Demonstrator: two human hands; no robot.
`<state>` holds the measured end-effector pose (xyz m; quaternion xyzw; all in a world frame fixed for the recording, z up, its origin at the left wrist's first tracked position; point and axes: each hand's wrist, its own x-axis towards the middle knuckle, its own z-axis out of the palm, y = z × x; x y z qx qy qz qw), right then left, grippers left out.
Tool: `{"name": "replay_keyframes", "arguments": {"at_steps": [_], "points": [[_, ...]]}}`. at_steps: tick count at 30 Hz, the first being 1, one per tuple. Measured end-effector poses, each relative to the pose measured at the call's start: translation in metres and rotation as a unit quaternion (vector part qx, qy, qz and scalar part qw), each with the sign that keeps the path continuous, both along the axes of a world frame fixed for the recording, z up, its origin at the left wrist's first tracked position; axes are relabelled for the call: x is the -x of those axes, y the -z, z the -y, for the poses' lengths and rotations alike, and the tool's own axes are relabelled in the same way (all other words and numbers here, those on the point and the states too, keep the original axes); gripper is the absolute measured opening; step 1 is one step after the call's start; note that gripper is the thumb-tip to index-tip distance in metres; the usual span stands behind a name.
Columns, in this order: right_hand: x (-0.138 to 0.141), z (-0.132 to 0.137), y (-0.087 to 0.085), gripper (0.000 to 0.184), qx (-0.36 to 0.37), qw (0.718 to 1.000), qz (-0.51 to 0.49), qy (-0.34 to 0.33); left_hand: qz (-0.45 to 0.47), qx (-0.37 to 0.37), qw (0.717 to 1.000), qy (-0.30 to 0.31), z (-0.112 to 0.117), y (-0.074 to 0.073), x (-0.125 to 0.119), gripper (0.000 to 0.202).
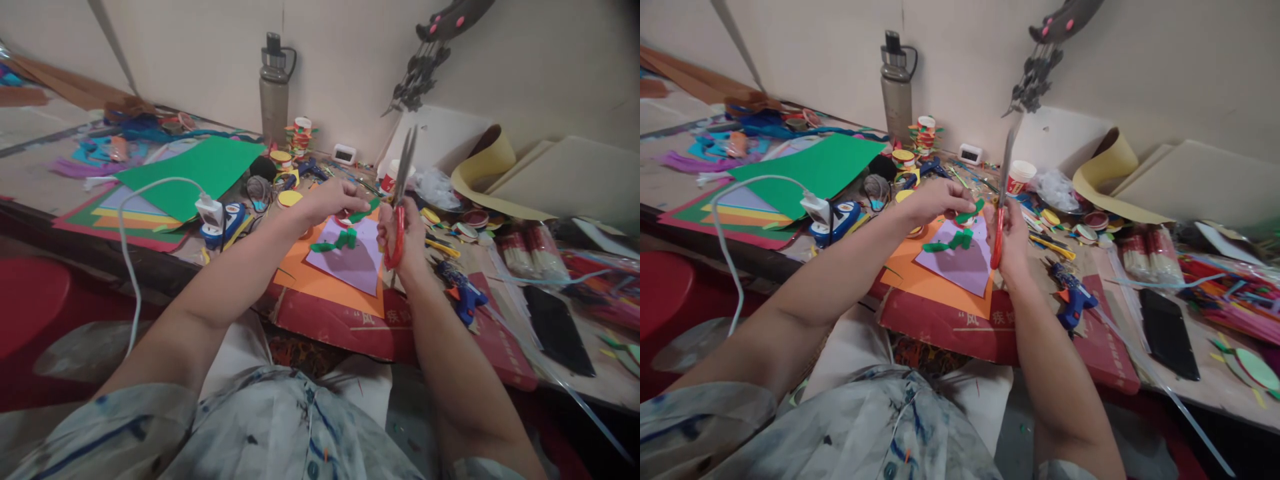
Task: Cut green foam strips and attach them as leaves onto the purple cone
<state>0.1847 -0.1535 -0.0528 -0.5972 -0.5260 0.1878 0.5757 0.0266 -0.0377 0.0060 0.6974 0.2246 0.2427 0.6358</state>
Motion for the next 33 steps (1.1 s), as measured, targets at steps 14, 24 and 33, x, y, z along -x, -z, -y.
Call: {"name": "replay_keyframes", "arguments": {"at_steps": [14, 24, 33], "points": [[-0.001, -0.004, 0.0, 0.056, -0.082, 0.996, -0.013, 0.041, -0.03, -0.092, 0.995, 0.021, 0.016, 0.013, -0.007, 0.009], [0.007, -0.008, 0.003, 0.053, -0.183, 0.971, -0.09, 0.121, 0.088, 0.114, 0.989, -0.02, 0.034, 0.026, -0.027, 0.014], [0.01, -0.01, 0.004, 0.055, -0.185, 0.969, -0.106, 0.126, 0.136, 0.188, 0.973, -0.02, 0.033, 0.033, -0.032, 0.014]]}}
